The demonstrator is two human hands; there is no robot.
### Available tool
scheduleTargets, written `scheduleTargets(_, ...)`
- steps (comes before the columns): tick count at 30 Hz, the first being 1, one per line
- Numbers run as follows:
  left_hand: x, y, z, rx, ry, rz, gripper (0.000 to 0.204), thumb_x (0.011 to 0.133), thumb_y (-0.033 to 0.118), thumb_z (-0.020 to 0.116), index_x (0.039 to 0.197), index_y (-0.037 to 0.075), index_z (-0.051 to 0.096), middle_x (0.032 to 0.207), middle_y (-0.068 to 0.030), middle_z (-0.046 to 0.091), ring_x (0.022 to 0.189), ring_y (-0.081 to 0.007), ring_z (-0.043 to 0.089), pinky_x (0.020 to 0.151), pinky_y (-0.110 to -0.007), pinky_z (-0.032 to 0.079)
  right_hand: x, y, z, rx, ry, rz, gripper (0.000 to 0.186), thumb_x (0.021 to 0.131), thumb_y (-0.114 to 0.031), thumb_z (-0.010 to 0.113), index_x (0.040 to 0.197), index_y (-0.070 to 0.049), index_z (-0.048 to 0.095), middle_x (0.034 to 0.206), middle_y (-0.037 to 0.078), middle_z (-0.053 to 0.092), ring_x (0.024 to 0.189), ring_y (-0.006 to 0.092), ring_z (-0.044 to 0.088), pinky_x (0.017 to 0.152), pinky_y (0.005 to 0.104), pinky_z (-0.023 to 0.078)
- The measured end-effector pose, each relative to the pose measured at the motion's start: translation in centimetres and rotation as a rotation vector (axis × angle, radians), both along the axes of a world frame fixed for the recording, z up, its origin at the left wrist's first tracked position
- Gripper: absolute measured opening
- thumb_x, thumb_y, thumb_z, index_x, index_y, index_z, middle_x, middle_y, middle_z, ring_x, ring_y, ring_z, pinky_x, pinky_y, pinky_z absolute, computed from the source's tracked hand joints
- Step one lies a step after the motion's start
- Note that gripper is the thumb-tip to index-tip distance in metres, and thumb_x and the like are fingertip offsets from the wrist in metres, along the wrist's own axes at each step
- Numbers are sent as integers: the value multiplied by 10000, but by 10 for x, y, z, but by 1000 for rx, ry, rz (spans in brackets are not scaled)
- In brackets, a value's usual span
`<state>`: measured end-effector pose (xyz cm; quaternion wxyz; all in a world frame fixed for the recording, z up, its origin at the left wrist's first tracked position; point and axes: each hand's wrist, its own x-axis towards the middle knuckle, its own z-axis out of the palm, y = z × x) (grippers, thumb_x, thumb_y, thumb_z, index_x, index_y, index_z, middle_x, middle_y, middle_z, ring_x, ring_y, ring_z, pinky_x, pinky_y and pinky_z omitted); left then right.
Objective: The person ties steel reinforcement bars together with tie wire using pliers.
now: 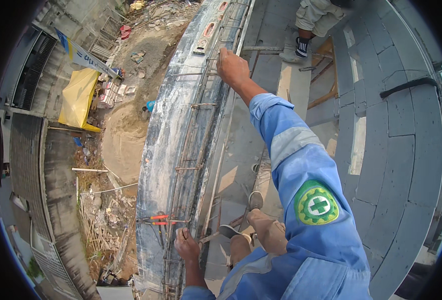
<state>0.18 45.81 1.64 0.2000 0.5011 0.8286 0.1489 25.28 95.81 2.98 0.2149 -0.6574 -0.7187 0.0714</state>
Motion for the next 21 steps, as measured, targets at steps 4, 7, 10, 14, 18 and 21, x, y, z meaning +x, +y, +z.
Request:
scheduleTargets(4,1,4,-3,-63,-3,42,210,964,208,491,846,49,560,782,-197,578,727,-439,567,626,-513,413,5,5,-19,130,-44,7,184,872,-175,559,989,-40,516,957,174,671,913,360,657,793,498,487)
scheduleTargets(7,-2,7,3,-94,-45,96,236,968,232,486,843,46,562,758,-205,575,725,-452,571,615,-529,412,-10,7,-23,163,-29,-41,172,912,-206,550,979,-52,514,949,164,662,891,352,641,781,484,465)
scheduleTargets(10,-11,-5,13,-85,10,109,256,968,253,481,835,52,565,768,-213,595,715,-448,583,615,-535,429,-36,-2,-22,287,-61,-24,169,918,-216,556,987,-64,527,951,150,658,925,323,625,805,453,445)
scheduleTargets(14,-15,-44,-66,-105,101,7,259,926,336,515,873,101,610,787,-165,644,747,-407,615,662,-548,461,3,-12,-44,139,-36,-113,239,931,-202,554,1117,-52,550,988,133,646,953,304,598,813,452,429)
scheduleTargets(18,-25,-81,-105,-292,298,-194,297,858,408,567,1001,175,684,829,-93,694,760,-345,649,694,-593,472,-9,-19,-27,224,-6,-76,215,931,-200,562,1073,-40,539,992,141,634,978,329,587,823,467,429)
scheduleTargets(21,-19,-68,-87,-160,365,-197,288,871,370,551,1038,170,674,835,-97,693,713,-348,655,660,-594,471,-11,-19,9,-14,111,9,192,937,-212,560,1034,-47,543,1018,161,620,953,370,585,805,484,449)
